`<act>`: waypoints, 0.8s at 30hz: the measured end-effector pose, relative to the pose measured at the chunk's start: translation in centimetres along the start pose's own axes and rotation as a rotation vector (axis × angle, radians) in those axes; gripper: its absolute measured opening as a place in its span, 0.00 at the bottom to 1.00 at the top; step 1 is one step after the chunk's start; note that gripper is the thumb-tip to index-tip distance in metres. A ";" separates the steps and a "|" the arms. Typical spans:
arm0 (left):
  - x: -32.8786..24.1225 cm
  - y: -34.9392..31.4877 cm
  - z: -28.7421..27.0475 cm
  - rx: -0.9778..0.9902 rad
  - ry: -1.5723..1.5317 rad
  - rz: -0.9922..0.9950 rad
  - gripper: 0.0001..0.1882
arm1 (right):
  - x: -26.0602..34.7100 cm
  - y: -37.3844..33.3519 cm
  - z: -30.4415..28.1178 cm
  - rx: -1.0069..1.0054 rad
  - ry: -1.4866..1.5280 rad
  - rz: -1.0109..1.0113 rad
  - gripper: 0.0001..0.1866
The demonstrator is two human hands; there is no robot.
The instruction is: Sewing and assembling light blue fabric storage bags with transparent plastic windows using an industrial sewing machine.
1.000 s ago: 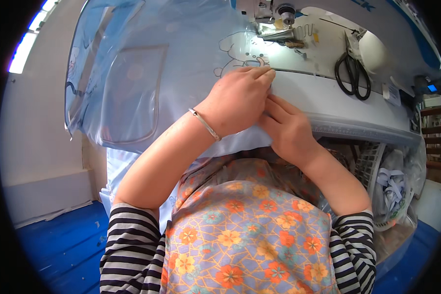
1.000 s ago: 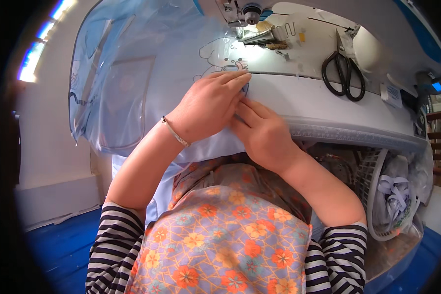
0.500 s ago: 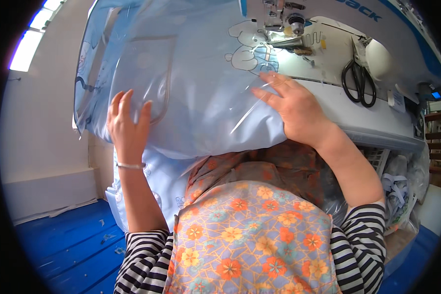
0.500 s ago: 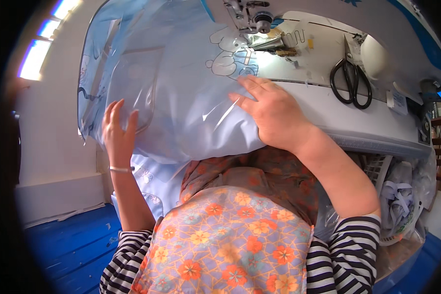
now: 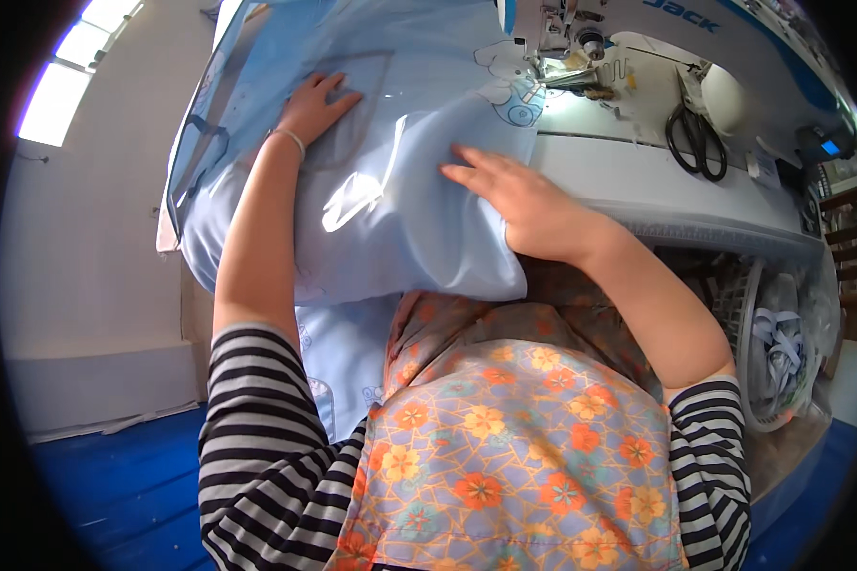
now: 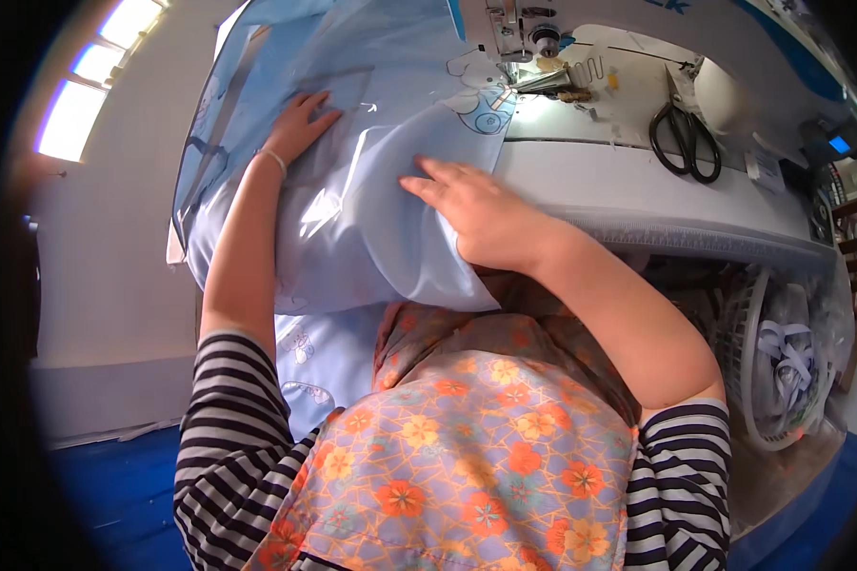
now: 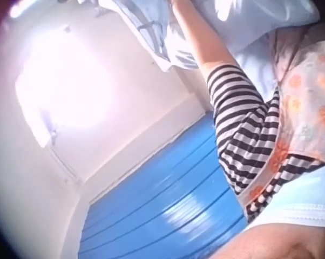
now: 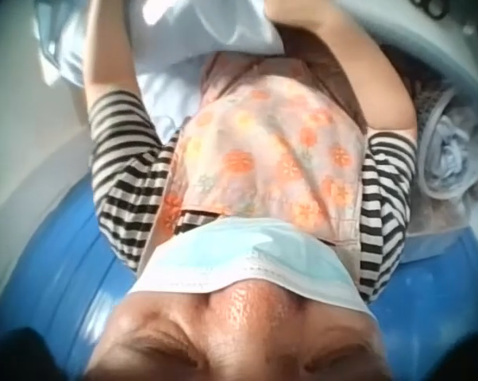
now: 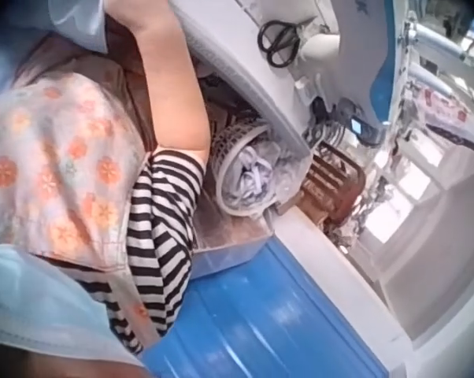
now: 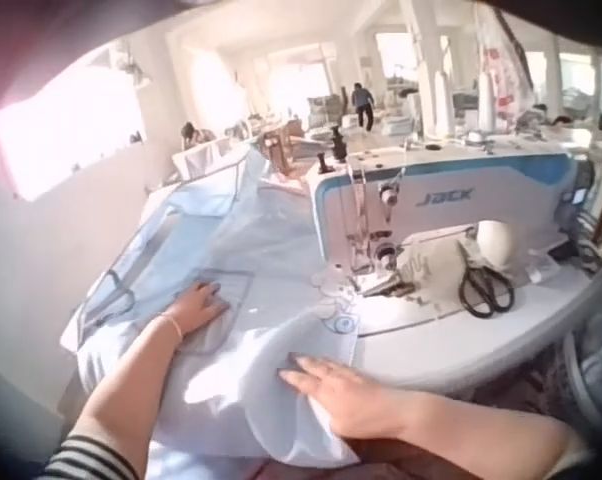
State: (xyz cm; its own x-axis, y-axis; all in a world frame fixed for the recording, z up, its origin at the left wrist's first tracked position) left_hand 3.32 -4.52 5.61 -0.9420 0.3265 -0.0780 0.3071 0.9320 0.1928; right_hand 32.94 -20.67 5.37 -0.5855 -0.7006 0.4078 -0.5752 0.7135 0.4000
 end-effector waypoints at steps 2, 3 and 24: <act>0.4 0.9 0.6 0.003 0.018 0.039 0.31 | -0.3 0.4 -0.2 0.313 0.550 0.086 0.35; 0.3 1.2 0.7 0.001 0.075 0.034 0.32 | -1.1 0.3 0.4 0.458 1.109 0.289 0.37; -20.5 -15.3 -9.8 0.166 -0.608 0.306 0.25 | 3.3 -3.7 3.2 0.323 1.473 0.604 0.07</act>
State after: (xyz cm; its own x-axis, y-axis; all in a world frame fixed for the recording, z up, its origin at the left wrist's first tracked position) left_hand 16.64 -27.05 13.80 -0.5819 0.5630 -0.5870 0.6083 0.7803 0.1454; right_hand 31.33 -25.57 2.66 0.1570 0.4091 0.8989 -0.6777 0.7067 -0.2032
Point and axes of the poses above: each hand's wrist, its own y-axis towards the middle knuckle, its own z-axis out of the palm, x = y × z, the point moved 7 cm from there along y, towards the middle knuckle, and after that the axes turned 10 degrees about z, right-handed, at the moved point
